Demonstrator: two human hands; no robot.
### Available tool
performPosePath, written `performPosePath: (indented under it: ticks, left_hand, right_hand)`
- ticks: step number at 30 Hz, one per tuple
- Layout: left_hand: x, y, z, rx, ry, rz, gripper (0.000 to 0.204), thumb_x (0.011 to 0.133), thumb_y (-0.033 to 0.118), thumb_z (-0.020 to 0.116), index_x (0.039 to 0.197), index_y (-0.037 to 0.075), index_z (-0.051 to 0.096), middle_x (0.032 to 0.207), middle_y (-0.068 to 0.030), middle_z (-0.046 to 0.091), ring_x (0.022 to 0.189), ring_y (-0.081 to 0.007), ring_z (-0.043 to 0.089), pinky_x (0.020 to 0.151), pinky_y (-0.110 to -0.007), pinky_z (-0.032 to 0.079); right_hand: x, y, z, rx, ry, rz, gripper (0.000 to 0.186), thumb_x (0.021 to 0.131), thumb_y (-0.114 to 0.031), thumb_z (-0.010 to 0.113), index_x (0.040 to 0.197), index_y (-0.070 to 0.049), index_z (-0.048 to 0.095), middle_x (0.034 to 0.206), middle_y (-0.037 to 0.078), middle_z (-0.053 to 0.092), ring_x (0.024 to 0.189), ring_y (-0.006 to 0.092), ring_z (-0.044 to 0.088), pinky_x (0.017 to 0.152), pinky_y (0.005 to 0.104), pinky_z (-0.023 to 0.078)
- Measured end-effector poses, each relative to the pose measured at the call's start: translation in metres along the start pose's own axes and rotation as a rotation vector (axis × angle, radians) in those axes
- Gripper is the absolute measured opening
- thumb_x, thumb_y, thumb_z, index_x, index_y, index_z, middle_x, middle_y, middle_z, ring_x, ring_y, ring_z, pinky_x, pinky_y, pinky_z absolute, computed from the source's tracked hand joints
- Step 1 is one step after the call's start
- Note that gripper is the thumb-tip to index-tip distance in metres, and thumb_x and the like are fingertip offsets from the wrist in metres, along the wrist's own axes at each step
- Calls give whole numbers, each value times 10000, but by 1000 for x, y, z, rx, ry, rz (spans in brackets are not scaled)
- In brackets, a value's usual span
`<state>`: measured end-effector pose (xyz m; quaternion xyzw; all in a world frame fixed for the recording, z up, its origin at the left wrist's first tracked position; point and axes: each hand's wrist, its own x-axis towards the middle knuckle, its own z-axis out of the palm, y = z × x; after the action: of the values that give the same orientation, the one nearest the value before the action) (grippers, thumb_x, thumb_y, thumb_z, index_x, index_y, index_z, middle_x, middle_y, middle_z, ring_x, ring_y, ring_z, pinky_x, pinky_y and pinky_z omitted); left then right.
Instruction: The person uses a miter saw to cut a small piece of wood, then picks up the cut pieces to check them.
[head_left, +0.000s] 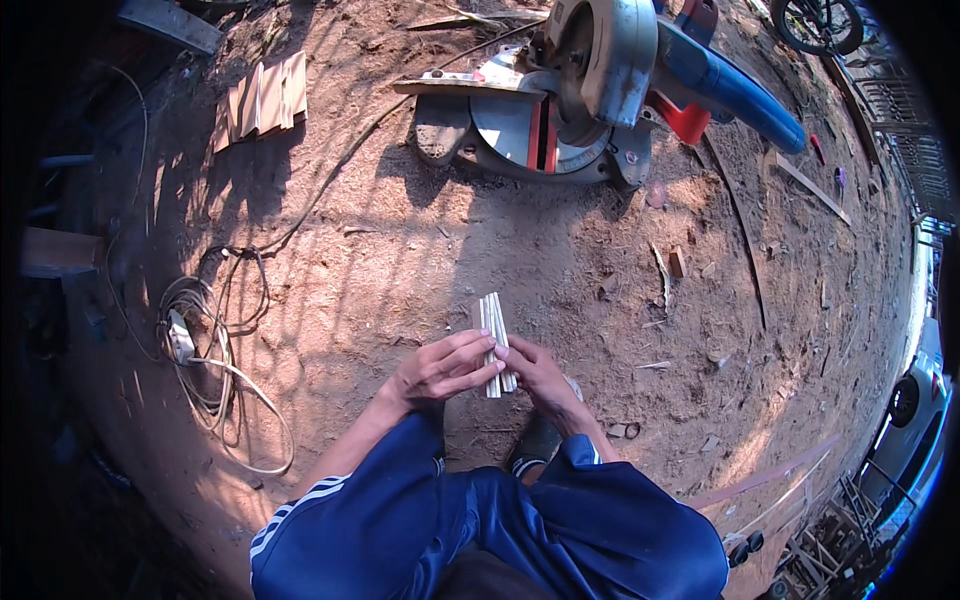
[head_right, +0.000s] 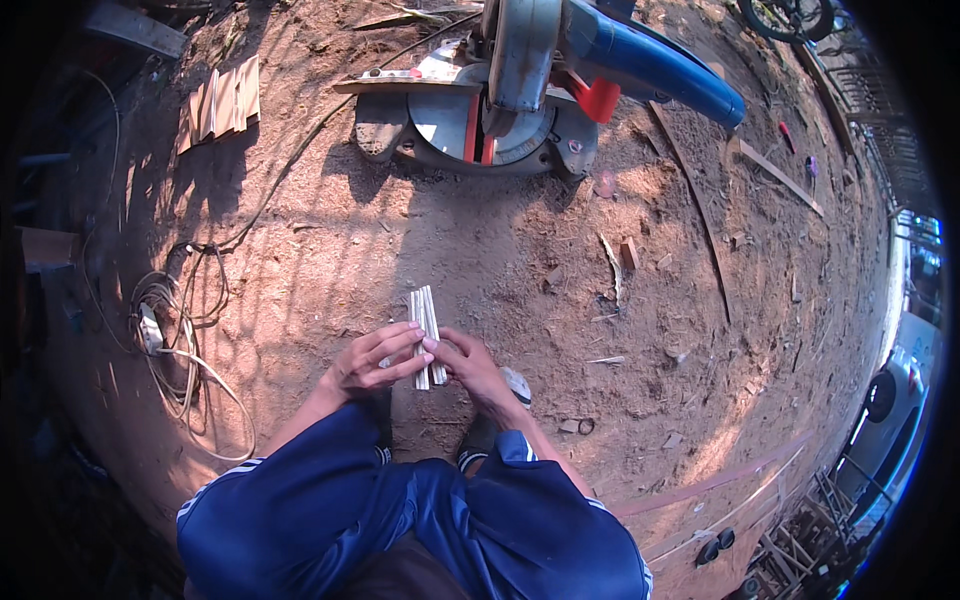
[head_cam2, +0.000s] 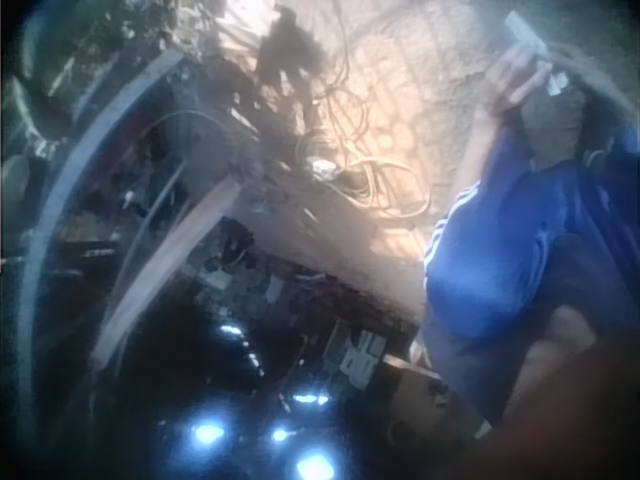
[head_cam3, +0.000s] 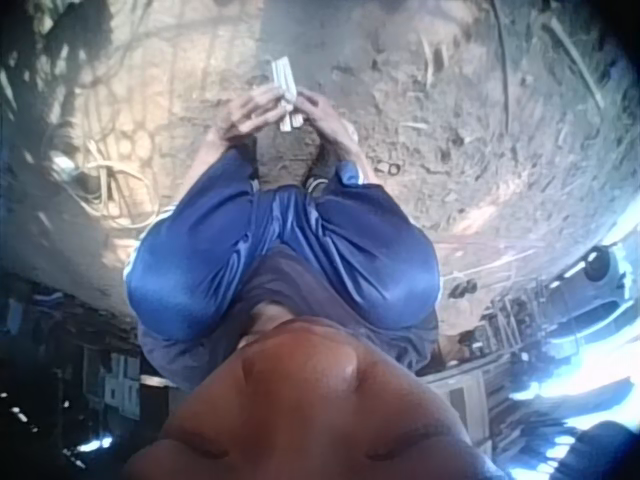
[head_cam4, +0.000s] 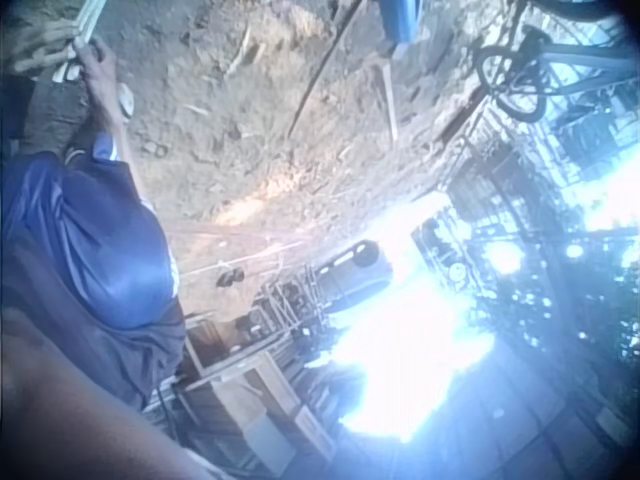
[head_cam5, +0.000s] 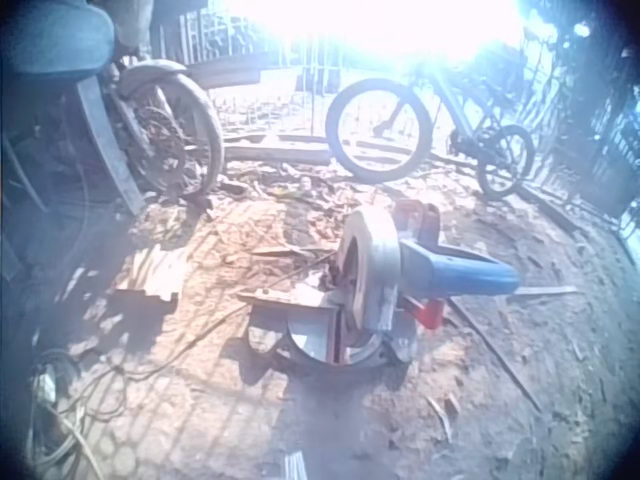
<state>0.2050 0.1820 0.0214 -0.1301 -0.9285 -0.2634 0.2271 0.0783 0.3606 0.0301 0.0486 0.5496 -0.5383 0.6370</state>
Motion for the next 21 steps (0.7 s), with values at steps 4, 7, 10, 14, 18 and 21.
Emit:
performPosePath:
  ticks: [4, 7, 10, 14, 18, 21]
  left_hand:
    - [0, -4, 0, -40, -168, -8, 453, 835, 68, 661, 1287, 70, 637, 1347, -169, 572, 1259, -319, 602, 1065, -385, 540]
    - [3, -1, -3, -109, -221, -79, 517, 818, 34, 657, 1330, 30, 584, 1376, -183, 548, 1301, -345, 569, 1086, -409, 520]
    - [2, 6, -11, -108, -184, -217, 589, 824, 15, 667, 1388, -13, 501, 1368, -205, 548, 1312, -337, 567, 1090, -405, 508]
    - [6, 19, 5, -743, 301, -996, 569, 971, 117, 666, 1453, -43, 409, 1386, -207, 546, 1310, -280, 564, 1100, -365, 476]
    - [4, 12, 16, -1597, 305, -1400, 597, 976, 216, 719, 1442, -31, 440, 1290, -100, 644, 1186, -143, 615, 1023, -305, 507]
    - [3, 10, 17, -1492, 149, -1332, 590, 959, 216, 740, 1426, -30, 477, 1260, -96, 663, 1183, -148, 621, 1012, -305, 512]
  right_hand:
    - [7, 8, -5, 171, -26, -45, 393, 974, -304, 699, 1257, -31, 677, 944, -30, 685, 782, 41, 583, 665, 216, 431]
    - [13, 11, -10, 165, 34, 53, 415, 949, -298, 730, 1251, -17, 678, 963, -10, 700, 807, 70, 617, 702, 225, 458]
    - [15, 9, -12, 31, 102, 38, 463, 909, -264, 780, 1278, -9, 666, 1005, 31, 727, 877, 89, 660, 780, 240, 501]
    - [14, -1, -11, 4, 78, -142, 557, 871, -211, 820, 1341, 16, 625, 1048, 73, 739, 925, 108, 681, 839, 264, 532]
    - [13, -11, -5, -134, -5, -204, 670, 848, -143, 839, 1431, 20, 550, 1115, 122, 737, 960, 143, 698, 851, 298, 561]
    - [13, -13, 0, -172, -42, -254, 698, 845, -136, 845, 1453, 5, 532, 1131, 145, 732, 965, 162, 704, 861, 308, 568]
